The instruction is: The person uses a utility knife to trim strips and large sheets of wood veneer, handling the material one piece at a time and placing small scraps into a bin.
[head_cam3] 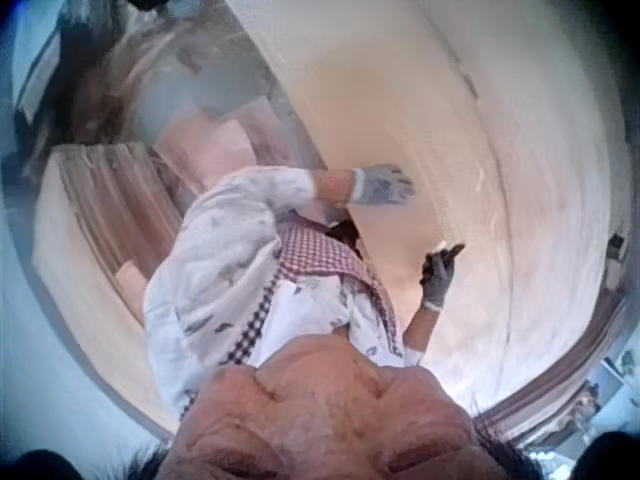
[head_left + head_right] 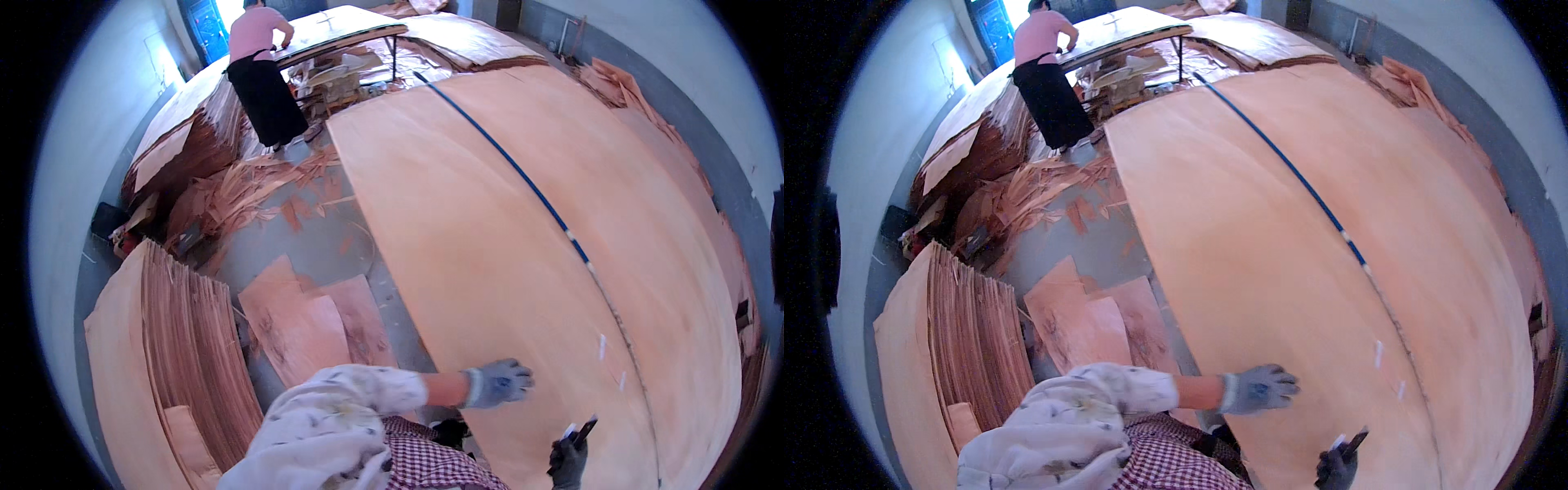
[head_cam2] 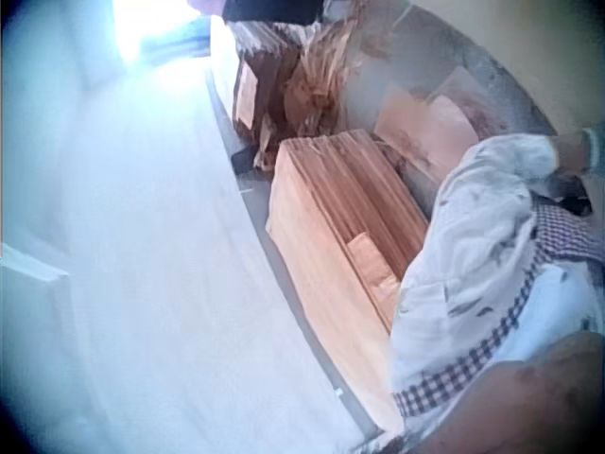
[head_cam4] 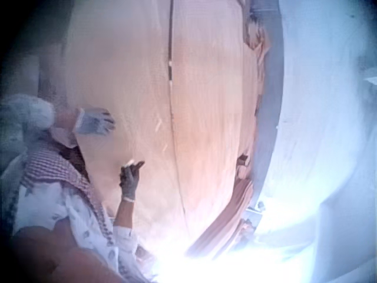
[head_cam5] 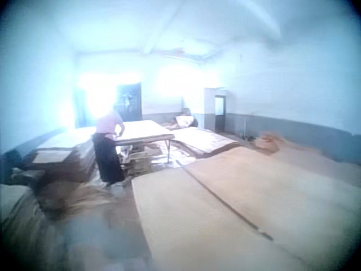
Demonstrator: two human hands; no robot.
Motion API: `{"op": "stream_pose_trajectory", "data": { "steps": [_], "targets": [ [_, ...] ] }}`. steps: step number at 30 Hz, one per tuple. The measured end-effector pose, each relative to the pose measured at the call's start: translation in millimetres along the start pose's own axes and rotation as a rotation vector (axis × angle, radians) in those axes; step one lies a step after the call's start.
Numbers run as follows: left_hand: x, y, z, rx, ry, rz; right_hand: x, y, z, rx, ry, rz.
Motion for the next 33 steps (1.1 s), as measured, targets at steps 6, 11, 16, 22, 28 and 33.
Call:
{"op": "stream_pose_trajectory", "data": {
  "steps": [6, 11, 16, 22, 28, 33],
  "targets": [
    [-1, -185, -269, 1.175, -0.545, -0.425, 38, 227, -51, -0.307, 0.148, -0.037],
    [54, -306, -367, 1.377, -0.603, -0.119, 7, 420, -57, -0.740, 0.118, -0.390],
    [12, -306, -416, 1.415, -0.649, -0.183, -4, 520, -43, -0.889, 0.101, -0.417],
    [-41, -332, -477, 1.432, -0.760, -0.159, 9, 633, -11, -1.086, 0.145, -0.521],
    [-93, -391, -553, 1.423, -0.913, 0.012, -55, 760, 45, -1.027, 0.073, -0.349],
    [-133, -447, -596, 1.433, -0.997, 0.147, -102, 836, 133, -0.965, 0.041, -0.485]
  ]
}}
Point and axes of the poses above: each hand's wrist, its own z-axis towards the middle knuckle, its own y-axis out of the palm, x = y × z, the point moved 5 cm from there along z, towards the middle knuckle, and after that the axes turned 11 degrees about y, right-handed, at the moved point
